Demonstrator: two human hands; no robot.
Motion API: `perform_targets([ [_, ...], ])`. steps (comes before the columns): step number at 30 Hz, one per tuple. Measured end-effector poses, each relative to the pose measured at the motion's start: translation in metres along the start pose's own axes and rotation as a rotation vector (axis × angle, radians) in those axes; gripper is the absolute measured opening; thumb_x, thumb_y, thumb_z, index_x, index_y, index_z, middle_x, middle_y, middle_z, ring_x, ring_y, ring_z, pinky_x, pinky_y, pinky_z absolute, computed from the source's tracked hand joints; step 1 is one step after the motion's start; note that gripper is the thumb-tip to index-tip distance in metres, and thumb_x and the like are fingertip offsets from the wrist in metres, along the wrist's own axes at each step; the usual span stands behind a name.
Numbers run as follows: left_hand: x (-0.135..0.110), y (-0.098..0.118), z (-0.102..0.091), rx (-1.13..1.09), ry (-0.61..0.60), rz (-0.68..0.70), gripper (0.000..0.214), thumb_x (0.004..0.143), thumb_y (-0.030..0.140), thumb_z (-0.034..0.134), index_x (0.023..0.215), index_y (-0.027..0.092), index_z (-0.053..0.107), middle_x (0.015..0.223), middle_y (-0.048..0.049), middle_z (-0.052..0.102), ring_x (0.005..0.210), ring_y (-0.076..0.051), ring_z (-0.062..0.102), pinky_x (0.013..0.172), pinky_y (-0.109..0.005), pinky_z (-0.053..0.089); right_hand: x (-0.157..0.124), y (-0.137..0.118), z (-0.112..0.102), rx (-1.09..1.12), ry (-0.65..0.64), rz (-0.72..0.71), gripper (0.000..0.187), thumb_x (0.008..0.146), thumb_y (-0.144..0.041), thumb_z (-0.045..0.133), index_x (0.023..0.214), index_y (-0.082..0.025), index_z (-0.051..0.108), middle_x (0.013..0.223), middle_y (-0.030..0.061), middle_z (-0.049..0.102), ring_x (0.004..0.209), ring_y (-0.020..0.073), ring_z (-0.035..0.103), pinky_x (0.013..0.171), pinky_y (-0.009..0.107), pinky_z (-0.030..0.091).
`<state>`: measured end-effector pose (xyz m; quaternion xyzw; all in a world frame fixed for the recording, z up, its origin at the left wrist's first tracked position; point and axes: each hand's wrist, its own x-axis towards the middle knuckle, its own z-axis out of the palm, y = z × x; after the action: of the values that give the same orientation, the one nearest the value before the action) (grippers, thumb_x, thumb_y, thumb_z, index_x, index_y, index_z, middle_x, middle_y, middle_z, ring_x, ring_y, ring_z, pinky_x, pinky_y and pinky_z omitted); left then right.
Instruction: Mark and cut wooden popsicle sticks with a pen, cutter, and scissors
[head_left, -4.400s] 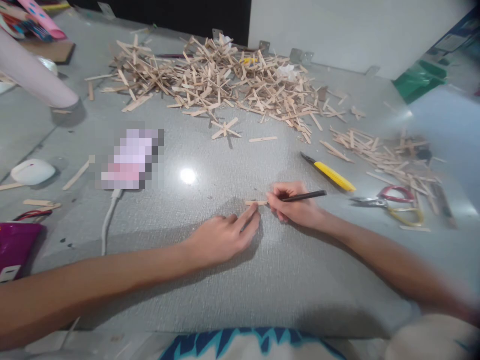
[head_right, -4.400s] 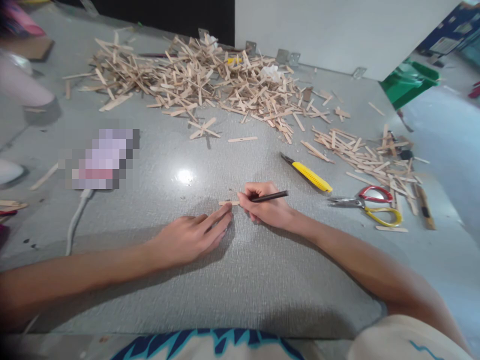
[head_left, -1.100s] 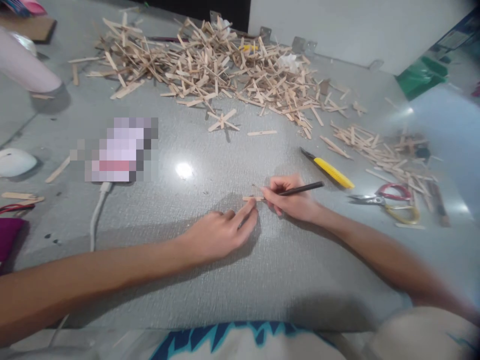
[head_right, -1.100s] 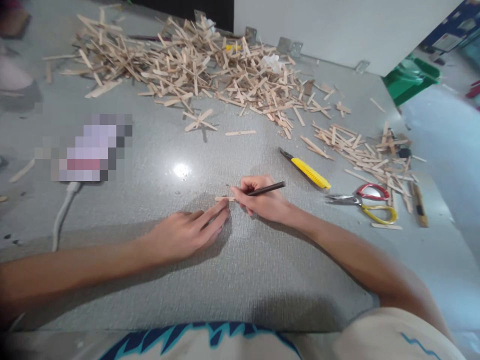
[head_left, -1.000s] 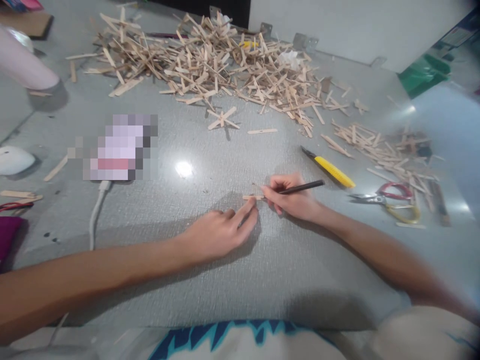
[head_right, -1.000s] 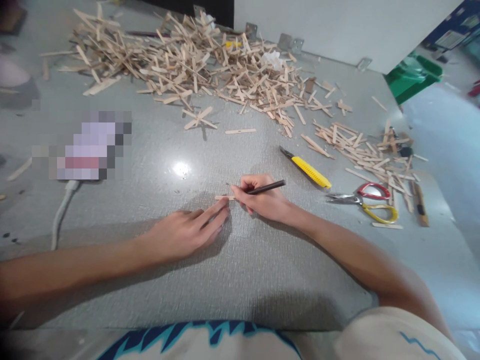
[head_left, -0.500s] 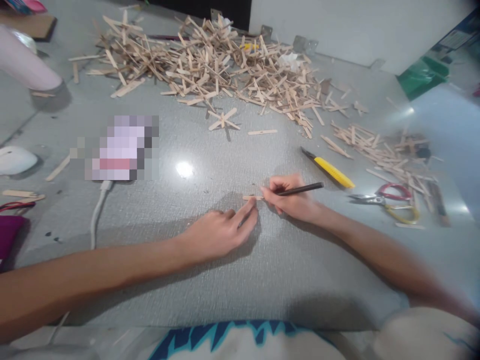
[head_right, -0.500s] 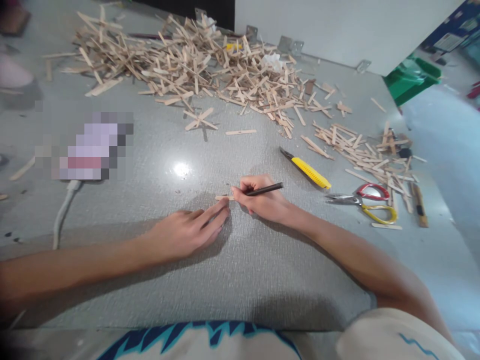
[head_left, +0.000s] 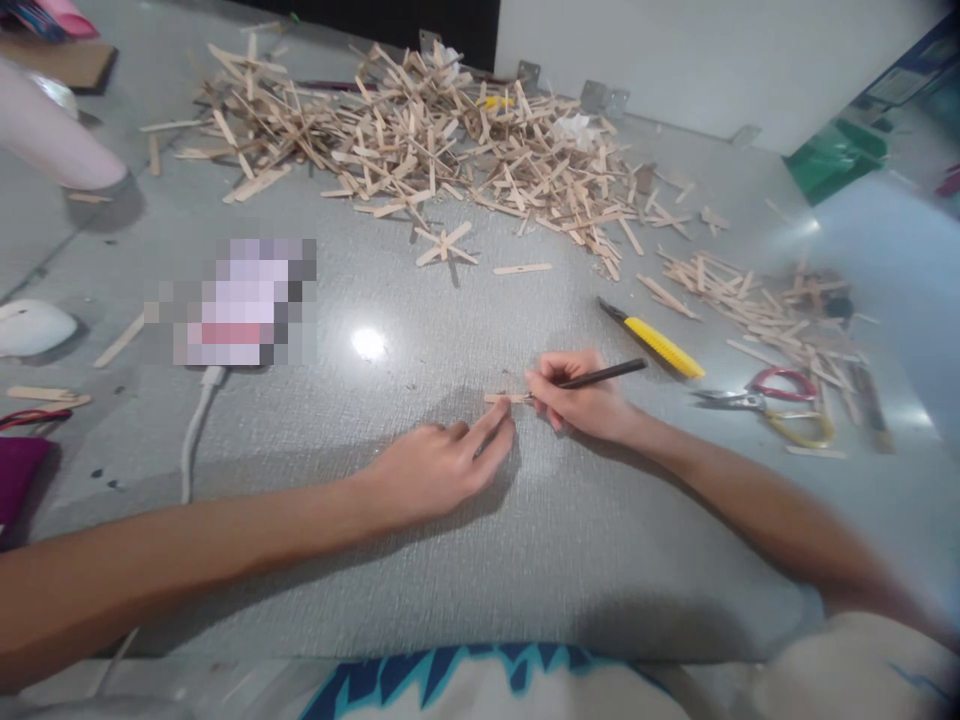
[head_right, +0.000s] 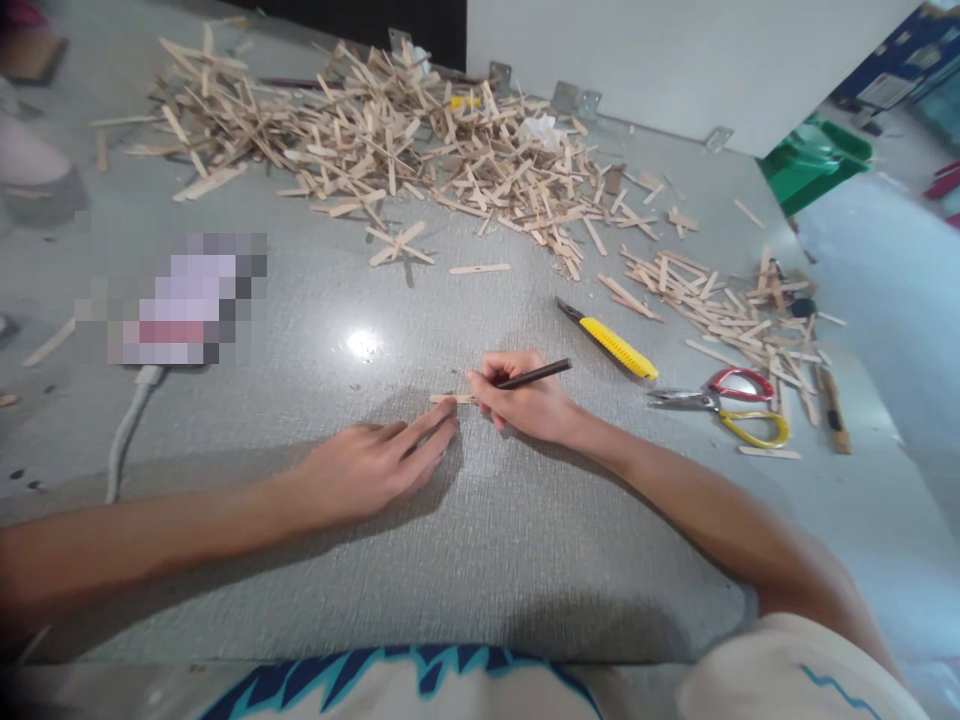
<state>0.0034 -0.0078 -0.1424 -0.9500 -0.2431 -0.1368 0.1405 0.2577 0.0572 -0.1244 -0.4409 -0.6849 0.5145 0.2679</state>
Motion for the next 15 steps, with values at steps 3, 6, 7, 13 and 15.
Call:
perform_targets([
  [3, 0.0001, -0.0004, 0.0001, 0.028, -0.009, 0.014, 0.040, 0.102, 0.002, 0.046, 0.132, 0.002, 0.074, 0.146, -0.0258, 0.074, 0.058, -0.016, 0.072, 0.043, -0.032, 0.054, 0.0002, 0.0014, 0.0015, 0.030, 0.006, -0.001, 0.043, 0.104, -0.038, 0.074, 0.067, -0.022, 0.058, 0.050, -0.0050, 0.061, 0.037, 0.0077, 0.052, 0.040, 0.022, 0.038],
  [6, -0.0003, 0.0000, 0.0013, 0.040, -0.010, 0.008, 0.037, 0.103, 0.003, 0.050, 0.131, 0.003, 0.074, 0.147, -0.0268, 0.073, 0.059, -0.015, 0.071, 0.042, -0.031, 0.052, 0.0002, 0.0026, 0.0025, 0.020, 0.013, -0.013, 0.045, 0.104, -0.039, 0.076, 0.066, -0.022, 0.058, 0.049, -0.0051, 0.061, 0.038, 0.0074, 0.052, 0.042, 0.022, 0.039],
  [7, -0.0005, 0.0003, 0.0018, 0.038, -0.012, 0.004, 0.037, 0.103, 0.004, 0.051, 0.131, 0.003, 0.074, 0.148, -0.0271, 0.073, 0.059, -0.015, 0.071, 0.043, -0.030, 0.052, 0.0003, 0.0030, 0.0027, 0.019, 0.016, -0.015, 0.046, 0.104, -0.040, 0.076, 0.066, -0.022, 0.058, 0.049, -0.0051, 0.061, 0.038, 0.0074, 0.052, 0.043, 0.022, 0.040],
  [13, -0.0005, 0.0011, 0.0014, 0.045, -0.019, 0.007, 0.037, 0.103, 0.004, 0.052, 0.134, 0.002, 0.073, 0.146, -0.0267, 0.074, 0.059, -0.015, 0.071, 0.044, -0.032, 0.053, 0.0007, 0.0042, 0.0035, 0.021, 0.027, -0.010, 0.048, 0.104, -0.044, 0.078, 0.066, -0.022, 0.058, 0.050, -0.0047, 0.061, 0.038, 0.0078, 0.052, 0.043, 0.022, 0.040],
  [15, 0.0000, 0.0008, 0.0000, 0.056, -0.032, 0.013, 0.039, 0.102, 0.003, 0.050, 0.133, 0.002, 0.073, 0.147, -0.0267, 0.073, 0.058, -0.014, 0.070, 0.044, -0.032, 0.053, 0.0006, 0.0043, 0.0038, 0.024, 0.030, -0.012, 0.049, 0.103, -0.045, 0.079, 0.066, -0.022, 0.058, 0.050, -0.0047, 0.061, 0.038, 0.0079, 0.052, 0.042, 0.022, 0.040],
])
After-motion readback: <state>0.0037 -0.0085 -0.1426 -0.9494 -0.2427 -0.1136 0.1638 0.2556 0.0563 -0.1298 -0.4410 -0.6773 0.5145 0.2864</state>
